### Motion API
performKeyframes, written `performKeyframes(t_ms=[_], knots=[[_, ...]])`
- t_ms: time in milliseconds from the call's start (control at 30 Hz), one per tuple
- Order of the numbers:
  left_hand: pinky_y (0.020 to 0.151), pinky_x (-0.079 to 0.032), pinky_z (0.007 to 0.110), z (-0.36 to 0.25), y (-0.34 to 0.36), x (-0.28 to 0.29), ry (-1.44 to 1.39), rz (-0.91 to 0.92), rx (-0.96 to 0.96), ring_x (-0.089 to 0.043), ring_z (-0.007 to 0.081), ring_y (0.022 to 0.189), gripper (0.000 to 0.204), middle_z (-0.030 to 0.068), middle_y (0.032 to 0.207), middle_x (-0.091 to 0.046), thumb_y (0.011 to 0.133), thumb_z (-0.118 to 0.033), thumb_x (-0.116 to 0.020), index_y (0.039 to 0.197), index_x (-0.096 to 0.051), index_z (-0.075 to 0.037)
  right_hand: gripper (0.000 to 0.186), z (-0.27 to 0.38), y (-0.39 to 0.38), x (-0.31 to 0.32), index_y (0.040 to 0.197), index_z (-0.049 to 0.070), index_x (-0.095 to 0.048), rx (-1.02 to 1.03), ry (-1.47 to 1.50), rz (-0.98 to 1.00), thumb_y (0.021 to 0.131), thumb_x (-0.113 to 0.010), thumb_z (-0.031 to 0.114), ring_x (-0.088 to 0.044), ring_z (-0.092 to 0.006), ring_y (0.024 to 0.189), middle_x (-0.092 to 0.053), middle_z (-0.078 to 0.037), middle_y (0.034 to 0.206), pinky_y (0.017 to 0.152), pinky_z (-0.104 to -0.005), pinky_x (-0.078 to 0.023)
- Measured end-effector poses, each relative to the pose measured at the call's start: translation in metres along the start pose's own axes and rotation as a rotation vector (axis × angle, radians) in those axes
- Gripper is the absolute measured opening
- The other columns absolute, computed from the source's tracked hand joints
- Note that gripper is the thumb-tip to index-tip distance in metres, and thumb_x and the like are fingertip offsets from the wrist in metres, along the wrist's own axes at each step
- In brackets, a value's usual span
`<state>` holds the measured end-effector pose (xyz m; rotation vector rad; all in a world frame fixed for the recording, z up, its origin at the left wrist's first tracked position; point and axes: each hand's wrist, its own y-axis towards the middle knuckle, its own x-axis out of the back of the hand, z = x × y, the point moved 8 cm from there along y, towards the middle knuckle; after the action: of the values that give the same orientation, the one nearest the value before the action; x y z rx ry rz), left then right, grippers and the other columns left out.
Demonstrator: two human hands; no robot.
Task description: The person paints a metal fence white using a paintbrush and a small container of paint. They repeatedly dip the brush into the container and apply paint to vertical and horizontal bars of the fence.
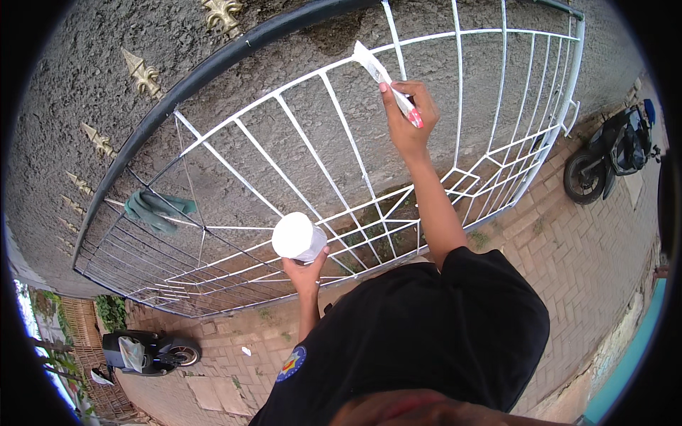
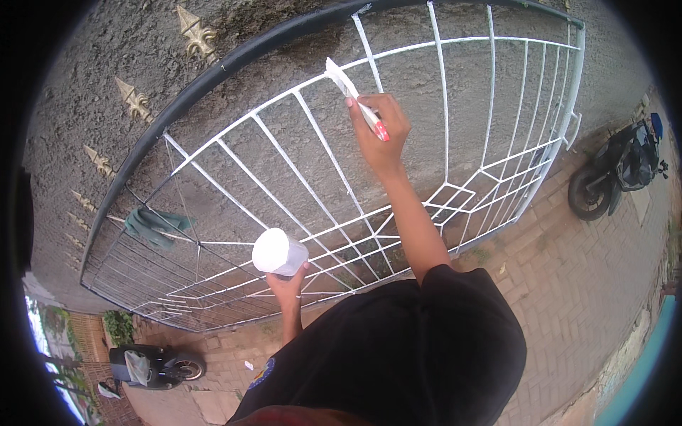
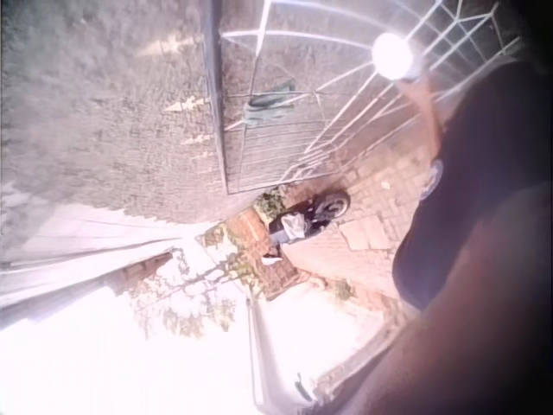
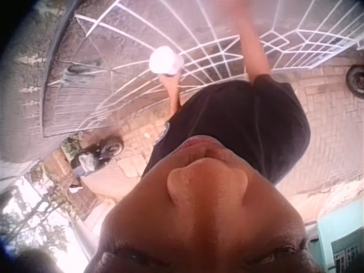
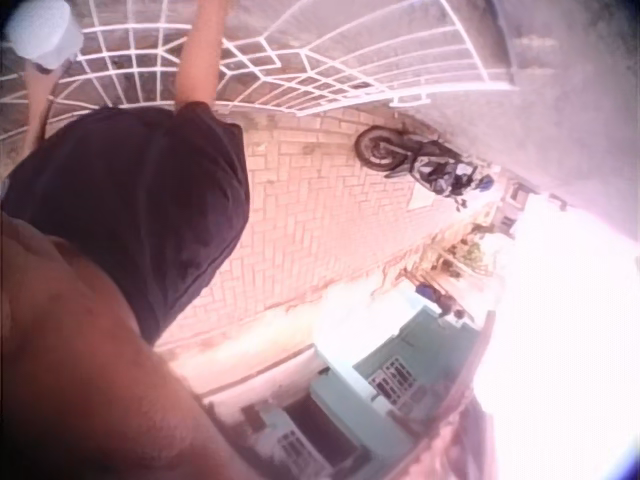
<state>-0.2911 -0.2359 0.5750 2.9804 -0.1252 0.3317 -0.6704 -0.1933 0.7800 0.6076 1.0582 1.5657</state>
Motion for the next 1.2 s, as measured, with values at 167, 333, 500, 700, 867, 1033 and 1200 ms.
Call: performKeyframes(t_ms=[167,333,500,700,867,1033,1200], knots=[[0.1,-0.051,0.042,0.0,0.003,-0.007,-0.066,0.019,-0.06,-0.064,0.029,0.115,0.089,0.0186,0.126,-0.062,0.066,-0.018,-0.098,0.137,-0.049,0.004,0.014,0.001,0.011,0.032,0.088,0.005,-0.067,0.21,-0.222,-0.092,0.084,-0.081,0.005,-0.069,-0.0256,0.074,-0.072,-0.01,0.088,0.06,-0.0344,-0.05],[0.102,-0.05,0.043,0.009,0.013,-0.016,-0.093,0.051,-0.041,-0.063,0.0286,0.117,0.093,0.0186,0.127,-0.063,0.064,-0.021,-0.099,0.138,-0.049,0.004,0.014,0.002,0.001,0.029,0.09,0.002,-0.067,0.114,-0.282,0.038,0.087,-0.08,0.005,-0.069,-0.0262,0.073,-0.07,-0.013,0.087,0.062,-0.0356,-0.051],[0.103,-0.049,0.043,0.017,0.015,-0.013,-0.088,0.06,-0.027,-0.063,0.0293,0.118,0.093,0.0185,0.128,-0.063,0.064,-0.021,-0.099,0.139,-0.049,0.003,0.016,-0.024,0.023,0.067,0.089,0.0,-0.067,-0.019,-0.161,-0.269,0.088,-0.081,0.008,-0.065,-0.0228,0.068,-0.068,-0.013,0.083,0.061,-0.0347,-0.048],[0.102,-0.05,0.043,0.017,0.013,-0.005,-0.141,0.03,-0.039,-0.063,0.0294,0.118,0.093,0.0189,0.128,-0.062,0.065,-0.017,-0.097,0.14,-0.047,0.003,0.019,-0.037,0.036,0.067,0.086,0.001,-0.066,0.023,-0.306,-0.132,0.09,-0.08,0.014,-0.064,-0.0163,0.069,-0.068,-0.009,0.08,0.061,-0.0304,-0.047],[0.104,-0.049,0.042,0.028,0.015,-0.001,-0.098,0.014,-0.003,-0.063,0.0287,0.118,0.094,0.0184,0.13,-0.061,0.064,-0.017,-0.098,0.141,-0.047,0.003,0.015,-0.042,0.026,0.05,0.087,0.003,-0.066,-0.041,-0.184,-0.108,0.088,-0.08,0.009,-0.063,-0.021,0.068,-0.067,-0.011,0.081,0.059,-0.0342,-0.046],[0.103,-0.049,0.042,0.015,0.012,-0.001,-0.131,0.009,-0.023,-0.062,0.0291,0.119,0.092,0.0183,0.13,-0.061,0.065,-0.016,-0.098,0.14,-0.048,0.004,0.012,-0.032,0.026,0.074,0.089,0.001,-0.067,0.103,-0.311,-0.264,0.091,-0.076,0.009,-0.064,-0.0225,0.07,-0.067,-0.013,0.084,0.059,-0.0347,-0.047],[0.102,-0.049,0.042,0.023,0.012,0.0,-0.121,0.019,-0.012,-0.062,0.0292,0.119,0.092,0.0186,0.13,-0.06,0.066,-0.016,-0.097,0.14,-0.047,0.003,0.015,-0.04,0.019,0.035,0.088,0.002,-0.067,-0.102,-0.101,0.157,0.092,-0.077,0.011,-0.065,-0.0174,0.069,-0.068,-0.009,0.079,0.059,-0.0299,-0.047]])
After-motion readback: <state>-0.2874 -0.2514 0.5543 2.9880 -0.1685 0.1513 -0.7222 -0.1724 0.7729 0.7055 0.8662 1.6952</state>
